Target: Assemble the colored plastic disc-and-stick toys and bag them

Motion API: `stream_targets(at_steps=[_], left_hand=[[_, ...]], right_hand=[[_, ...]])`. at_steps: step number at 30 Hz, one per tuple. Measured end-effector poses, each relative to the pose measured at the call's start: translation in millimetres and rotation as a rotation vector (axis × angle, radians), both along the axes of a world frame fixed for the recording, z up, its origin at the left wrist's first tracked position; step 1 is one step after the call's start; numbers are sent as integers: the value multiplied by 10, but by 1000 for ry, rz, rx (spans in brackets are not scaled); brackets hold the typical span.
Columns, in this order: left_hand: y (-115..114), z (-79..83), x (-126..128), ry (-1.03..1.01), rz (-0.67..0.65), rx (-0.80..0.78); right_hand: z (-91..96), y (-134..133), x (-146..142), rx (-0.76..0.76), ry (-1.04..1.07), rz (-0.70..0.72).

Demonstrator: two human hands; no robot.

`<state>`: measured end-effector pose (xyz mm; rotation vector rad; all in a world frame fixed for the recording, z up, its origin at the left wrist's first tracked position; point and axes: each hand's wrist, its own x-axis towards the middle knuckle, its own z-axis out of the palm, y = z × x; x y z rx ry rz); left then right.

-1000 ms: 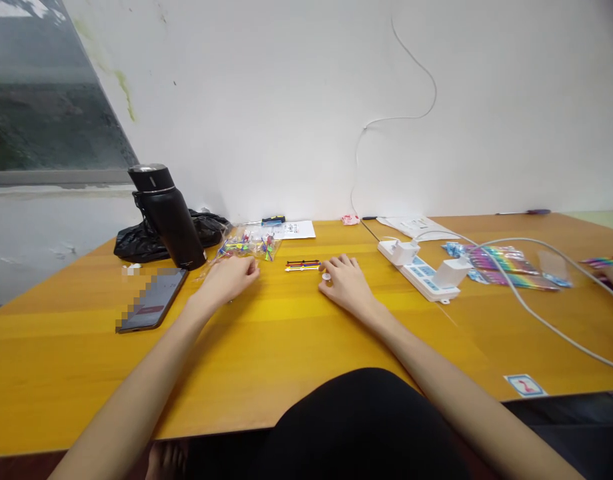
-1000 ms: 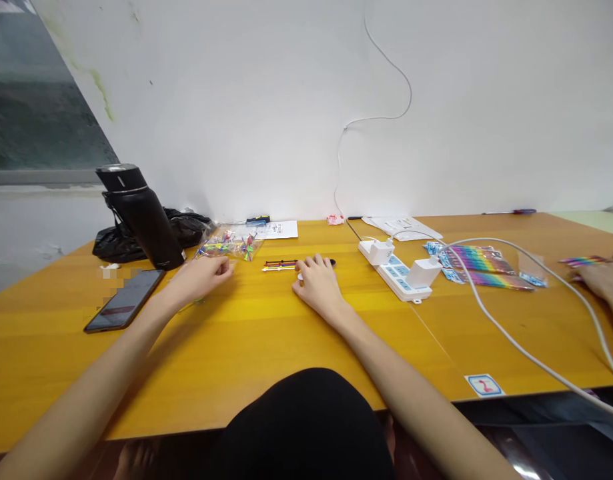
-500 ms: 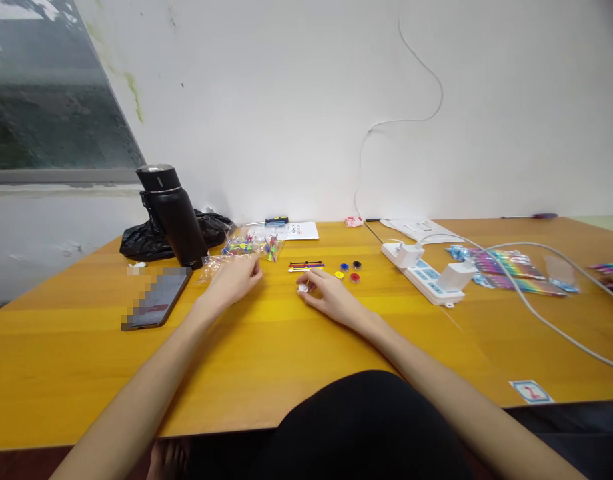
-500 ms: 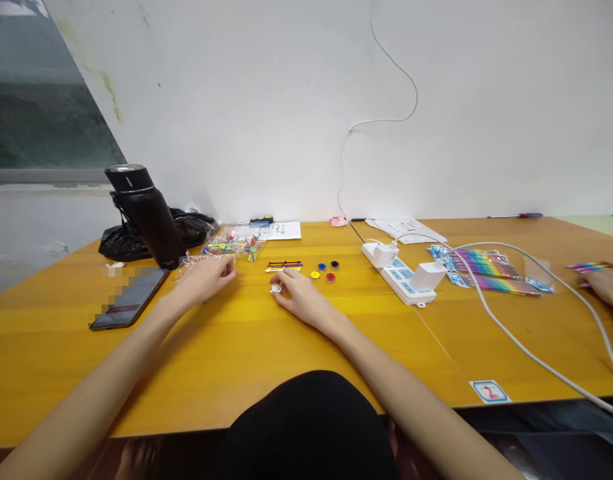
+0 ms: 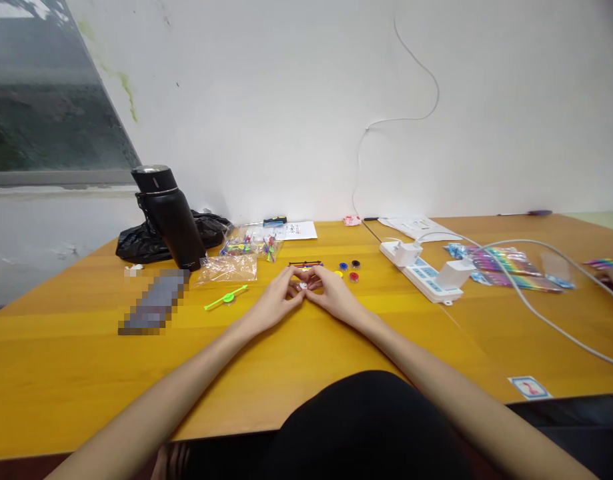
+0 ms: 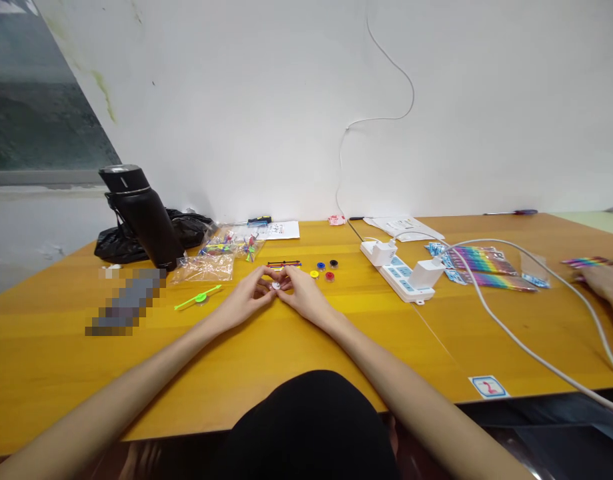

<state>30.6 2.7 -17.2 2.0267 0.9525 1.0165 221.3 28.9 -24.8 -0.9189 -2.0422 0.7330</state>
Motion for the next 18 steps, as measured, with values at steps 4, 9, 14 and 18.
stream_targets(at_steps=[4,9,14,18], left_hand=[[100,-47,-59,-46,46,-47],[104,-30,-50,-49,88,-94],[54,14,-20,-33,53,-81],[47,20,-21,-12,43,-50]], right_hand=[[15,-10,-7,82,-68,1],[95,-20,51,313,-293,-160],[56,34,121,388,-466,-187],[37,41,127,388,-522,-177]])
